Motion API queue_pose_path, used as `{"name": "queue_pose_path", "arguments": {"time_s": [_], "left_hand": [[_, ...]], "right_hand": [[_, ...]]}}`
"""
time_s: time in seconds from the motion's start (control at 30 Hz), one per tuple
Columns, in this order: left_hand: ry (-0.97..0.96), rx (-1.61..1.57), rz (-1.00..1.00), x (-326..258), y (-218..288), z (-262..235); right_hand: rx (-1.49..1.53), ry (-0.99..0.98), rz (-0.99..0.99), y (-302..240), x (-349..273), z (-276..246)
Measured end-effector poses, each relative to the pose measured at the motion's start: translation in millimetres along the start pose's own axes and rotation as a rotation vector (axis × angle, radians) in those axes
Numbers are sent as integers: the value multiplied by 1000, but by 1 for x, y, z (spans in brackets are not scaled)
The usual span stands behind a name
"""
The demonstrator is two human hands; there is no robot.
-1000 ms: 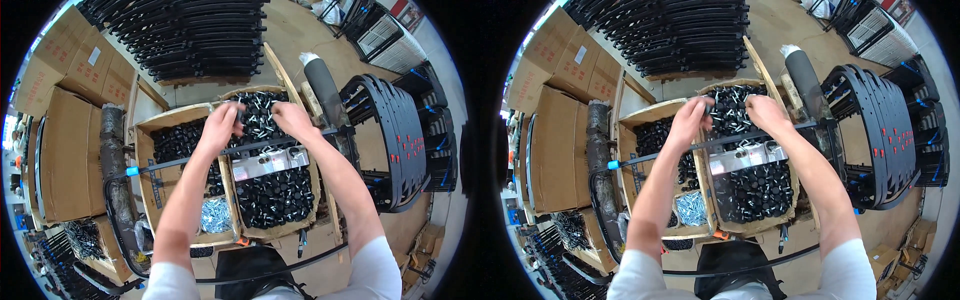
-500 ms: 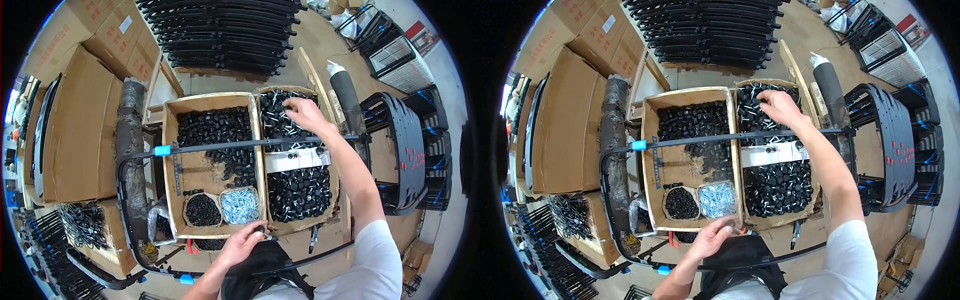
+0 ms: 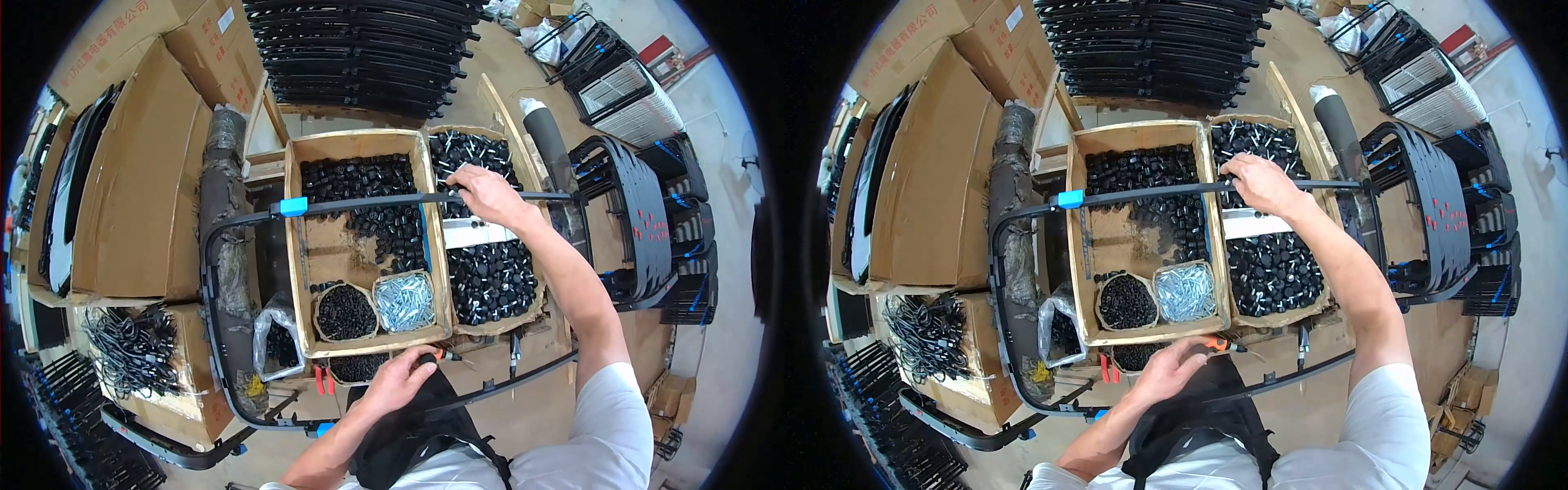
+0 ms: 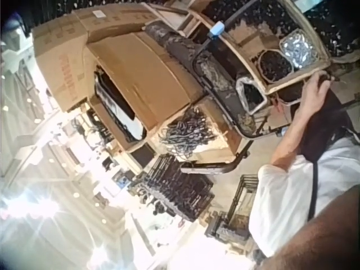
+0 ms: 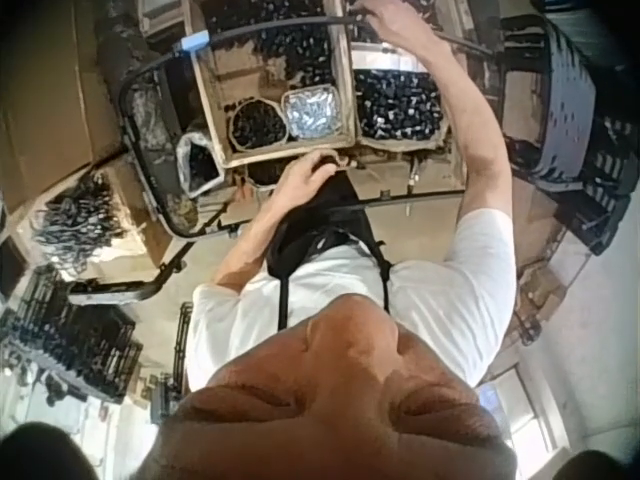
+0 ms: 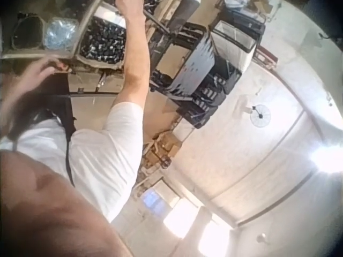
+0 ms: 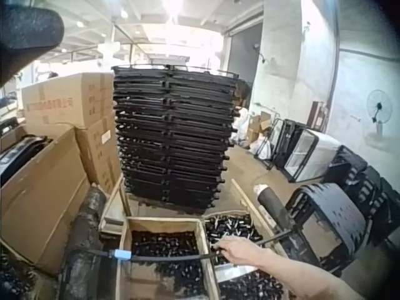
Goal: Assembling plastic housing components onto a metal frame using a pneumatic screwdriver and connecting internal wiring.
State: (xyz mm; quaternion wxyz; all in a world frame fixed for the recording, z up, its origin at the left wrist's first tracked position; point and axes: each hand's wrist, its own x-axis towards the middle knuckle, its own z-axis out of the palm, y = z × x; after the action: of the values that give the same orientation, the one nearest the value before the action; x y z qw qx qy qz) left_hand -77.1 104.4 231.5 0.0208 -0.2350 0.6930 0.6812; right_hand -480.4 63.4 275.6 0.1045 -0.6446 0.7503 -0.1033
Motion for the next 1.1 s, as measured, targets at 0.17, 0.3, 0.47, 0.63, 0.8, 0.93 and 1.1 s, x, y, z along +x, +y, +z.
{"name": "queue_pose_path", "arguments": {"time_s": [0.17, 0.3, 0.47, 0.63, 0.8, 0.93, 1.1], "left_hand": [[61, -22, -42, -27, 2, -13], [177, -11, -49, -51, -10, -5], [253, -19, -32, -71, -19, 23], [187, 31, -84, -83, -7, 58], [96, 118, 21, -78, -17, 106], [53, -62, 15, -72, -22, 142], [46, 182, 77, -63, -14, 152]], "right_hand": [[-151, -17, 163, -10, 3, 3], [-167, 39, 201, -24, 10, 6], [-40, -71, 292, -10, 7, 11], [-352, 23, 229, -8, 15, 12], [-314, 196, 235, 10, 24, 41], [-56, 252, 201, 6, 26, 55], [-99, 292, 100, 31, 29, 58]]}}
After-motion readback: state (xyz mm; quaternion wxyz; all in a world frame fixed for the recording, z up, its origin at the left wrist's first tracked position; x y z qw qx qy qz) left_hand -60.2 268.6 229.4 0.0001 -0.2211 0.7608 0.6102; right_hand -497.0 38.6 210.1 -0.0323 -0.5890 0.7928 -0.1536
